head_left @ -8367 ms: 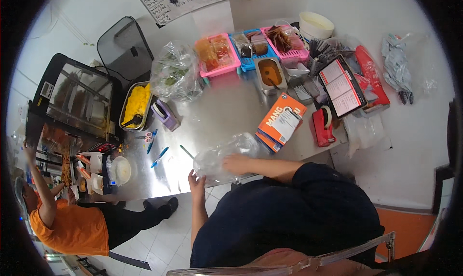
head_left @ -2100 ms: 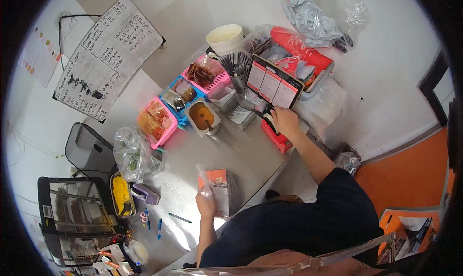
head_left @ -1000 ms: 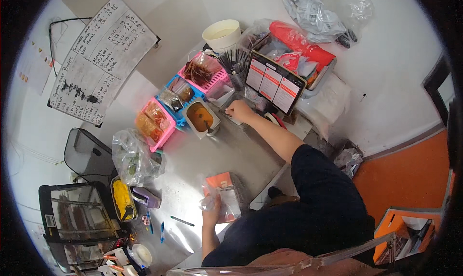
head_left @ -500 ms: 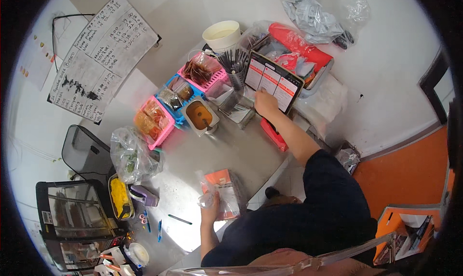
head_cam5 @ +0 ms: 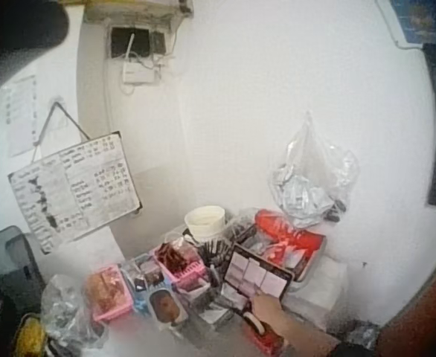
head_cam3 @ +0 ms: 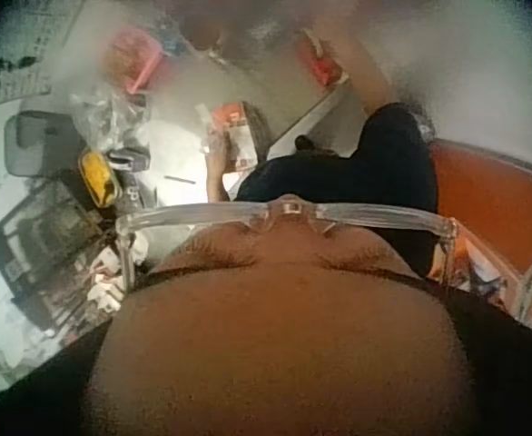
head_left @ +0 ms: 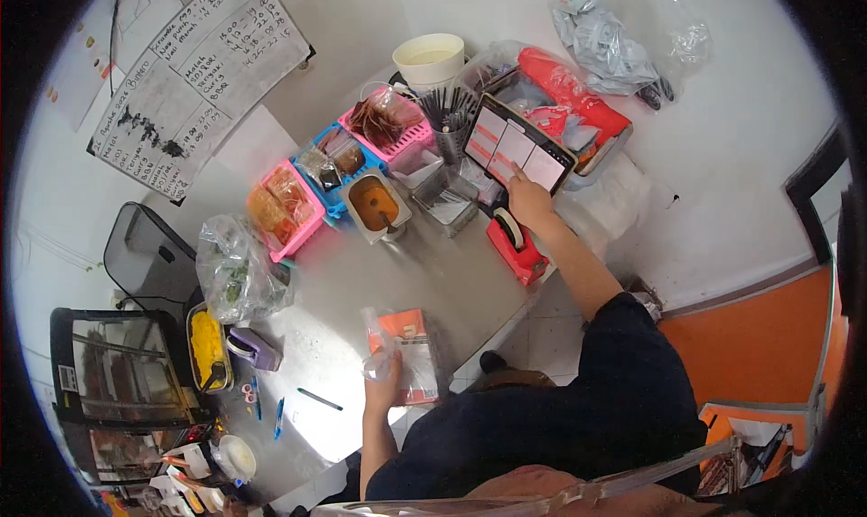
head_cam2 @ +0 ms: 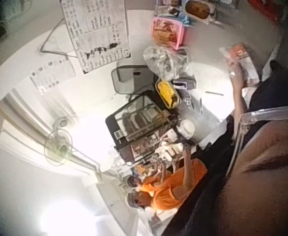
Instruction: The person scoops food into containers, labels a box with a pen, seals boxes with tape, and places them into a plastic bag.
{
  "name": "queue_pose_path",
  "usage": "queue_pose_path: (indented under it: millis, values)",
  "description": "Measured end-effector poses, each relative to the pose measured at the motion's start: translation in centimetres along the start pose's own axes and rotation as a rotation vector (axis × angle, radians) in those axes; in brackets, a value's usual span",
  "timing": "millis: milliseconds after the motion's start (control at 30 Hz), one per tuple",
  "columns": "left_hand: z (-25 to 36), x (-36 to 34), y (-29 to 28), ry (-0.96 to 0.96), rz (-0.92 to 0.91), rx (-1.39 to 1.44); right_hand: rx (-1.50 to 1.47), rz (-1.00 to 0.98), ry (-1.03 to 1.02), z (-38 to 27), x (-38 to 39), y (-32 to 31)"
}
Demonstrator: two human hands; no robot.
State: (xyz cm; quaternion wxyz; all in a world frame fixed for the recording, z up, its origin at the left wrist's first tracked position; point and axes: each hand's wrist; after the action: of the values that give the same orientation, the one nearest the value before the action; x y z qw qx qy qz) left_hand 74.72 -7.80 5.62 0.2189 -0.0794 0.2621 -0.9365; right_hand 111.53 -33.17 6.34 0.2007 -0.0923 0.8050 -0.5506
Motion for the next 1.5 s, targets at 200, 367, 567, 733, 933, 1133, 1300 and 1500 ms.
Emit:
queue_pose_path:
  millis: [200, 367, 567, 733, 933, 1133, 1300, 1500]
  values:
    - [1.5, -0.1, -0.2, -0.008, -0.008, -0.007, 0.018, 0.173, -0.021, 0.6, -0.2, -0.3]
    - [0.9, 0.1, 0.2, -0.033, 0.015, 0.137, 0.034, 0.187, -0.069, 0.3, -0.8, 0.1]
    - [0.3, 0.5, 0.2, -0.013, 0.027, 0.008, -0.103, 0.317, -0.091, -1.3, -0.2, -0.9]
    - [2.0, 1.2, -0.8, 0.177, 0.022, -0.062, -0.702, 0.26, -0.344, -11.3, 4.5, -2.1]
    - [3.8, 1.2, -1.1, 0.431, 0.085, -0.389, -1.499, -0.341, 0.0, -20.7, 15.7, 2.3]
    - [6.5, 0.8, -2.0, 0.336, -0.036, -0.309, -1.317, -0.594, -0.178, -19.2, 17.8, 2.7]
    - [5.0, -0.3, -2.3, 0.481, -0.176, -0.507, -0.813, -0.439, -0.388, -15.1, 13.0, 1.0]
    - [6.3, 0.0, -2.4, 0.444, -0.165, -0.528, 0.053, 0.132, 0.001, -5.3, 1.1, -0.3]
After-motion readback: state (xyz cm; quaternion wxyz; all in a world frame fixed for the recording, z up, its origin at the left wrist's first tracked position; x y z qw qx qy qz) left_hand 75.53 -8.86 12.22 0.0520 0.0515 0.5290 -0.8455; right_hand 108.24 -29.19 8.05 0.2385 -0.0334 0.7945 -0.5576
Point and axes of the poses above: each hand's wrist, its own x-axis away from the middle knuckle, its own y-axis out of the palm, z = x × y, and after that the axes turned 2 degrees about -x, right-handed
